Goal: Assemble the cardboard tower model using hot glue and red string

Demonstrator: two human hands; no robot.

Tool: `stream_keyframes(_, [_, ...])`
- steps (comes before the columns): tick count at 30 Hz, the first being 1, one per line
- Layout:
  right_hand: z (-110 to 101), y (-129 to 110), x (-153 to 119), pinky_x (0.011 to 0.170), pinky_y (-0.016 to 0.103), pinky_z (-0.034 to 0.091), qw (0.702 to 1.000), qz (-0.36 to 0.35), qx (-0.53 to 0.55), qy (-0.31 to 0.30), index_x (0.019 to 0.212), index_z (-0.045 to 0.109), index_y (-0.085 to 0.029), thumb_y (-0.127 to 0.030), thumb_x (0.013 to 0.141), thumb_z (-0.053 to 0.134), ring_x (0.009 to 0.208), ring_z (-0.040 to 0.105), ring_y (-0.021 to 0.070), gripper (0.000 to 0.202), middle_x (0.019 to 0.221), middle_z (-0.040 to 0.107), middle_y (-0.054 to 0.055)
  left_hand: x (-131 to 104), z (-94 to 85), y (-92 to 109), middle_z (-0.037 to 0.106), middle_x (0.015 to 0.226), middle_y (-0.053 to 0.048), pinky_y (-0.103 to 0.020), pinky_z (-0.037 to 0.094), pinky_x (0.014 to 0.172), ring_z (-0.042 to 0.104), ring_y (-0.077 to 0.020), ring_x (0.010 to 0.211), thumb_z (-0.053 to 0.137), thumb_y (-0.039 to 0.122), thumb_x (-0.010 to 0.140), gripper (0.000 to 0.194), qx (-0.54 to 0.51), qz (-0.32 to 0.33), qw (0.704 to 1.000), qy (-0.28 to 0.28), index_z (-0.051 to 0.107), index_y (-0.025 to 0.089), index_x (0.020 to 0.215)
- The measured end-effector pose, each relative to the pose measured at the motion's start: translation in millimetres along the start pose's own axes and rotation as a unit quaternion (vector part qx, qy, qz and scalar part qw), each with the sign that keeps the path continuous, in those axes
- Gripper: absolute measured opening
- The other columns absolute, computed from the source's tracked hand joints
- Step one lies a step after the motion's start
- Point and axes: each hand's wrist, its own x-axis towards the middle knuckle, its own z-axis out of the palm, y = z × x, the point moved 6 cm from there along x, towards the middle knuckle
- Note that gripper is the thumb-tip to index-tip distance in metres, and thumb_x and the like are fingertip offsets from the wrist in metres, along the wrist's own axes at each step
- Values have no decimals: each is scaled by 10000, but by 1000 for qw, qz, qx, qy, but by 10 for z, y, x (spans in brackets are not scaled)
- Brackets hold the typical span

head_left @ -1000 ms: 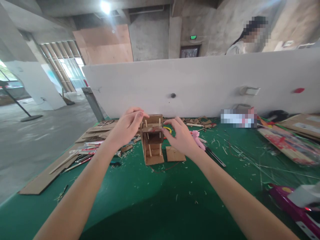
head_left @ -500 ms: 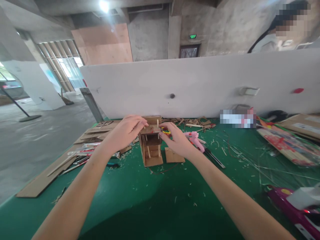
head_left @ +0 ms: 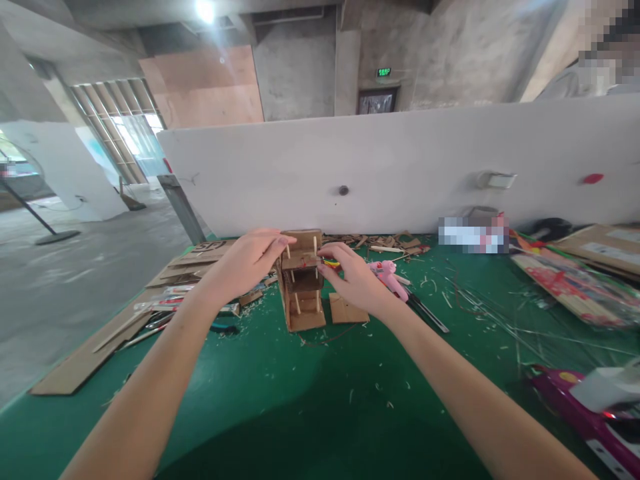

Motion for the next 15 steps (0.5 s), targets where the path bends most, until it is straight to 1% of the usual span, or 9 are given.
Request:
stream_keyframes(2, [-14, -15, 0, 854, 362, 513, 1000, -6, -2, -3, 1060, 583, -205, -245, 954, 480, 1010, 596, 184, 154, 1134, 597, 77, -6, 5, -9, 637, 1279, -61, -393, 443, 1006, 556, -237, 1205, 294, 450, 1010, 451, 0, -2, 1000, -1, 654, 257, 1200])
stream_keyframes(6, [-38, -49, -8, 910, 368, 495, 999, -36, -21, -4, 1067, 593, -204, -202, 905, 563, 1060, 587, 190, 164, 1176, 587, 73, -8, 9, -8, 612, 1323, -56, -396, 417, 1045, 539, -230, 1234, 300, 446, 1012, 446, 2, -4, 1000, -5, 646, 259, 1223])
stream_keyframes(11, [-47, -85, -10, 826, 361, 519, 997, -45, -67, 8, 1002, 610, -207, -187, 925, 514, 977, 616, 192, 124, 1097, 629, 73, -4, 5, 17, 608, 1333, -62, -392, 414, 1051, 540, -224, 1237, 288, 448, 1015, 466, 9, -8, 1000, -12, 644, 237, 1231])
stream_keyframes(15, [-40, -124, -6, 849, 363, 517, 994, -61, -88, 23, 985, 610, -199, -187, 929, 502, 990, 616, 193, 122, 1081, 641, 75, -5, 10, 23, 607, 1336, -63, -392, 417, 1049, 542, -226, 1239, 277, 452, 1016, 477, 7, -11, 1000, -16, 645, 236, 1230])
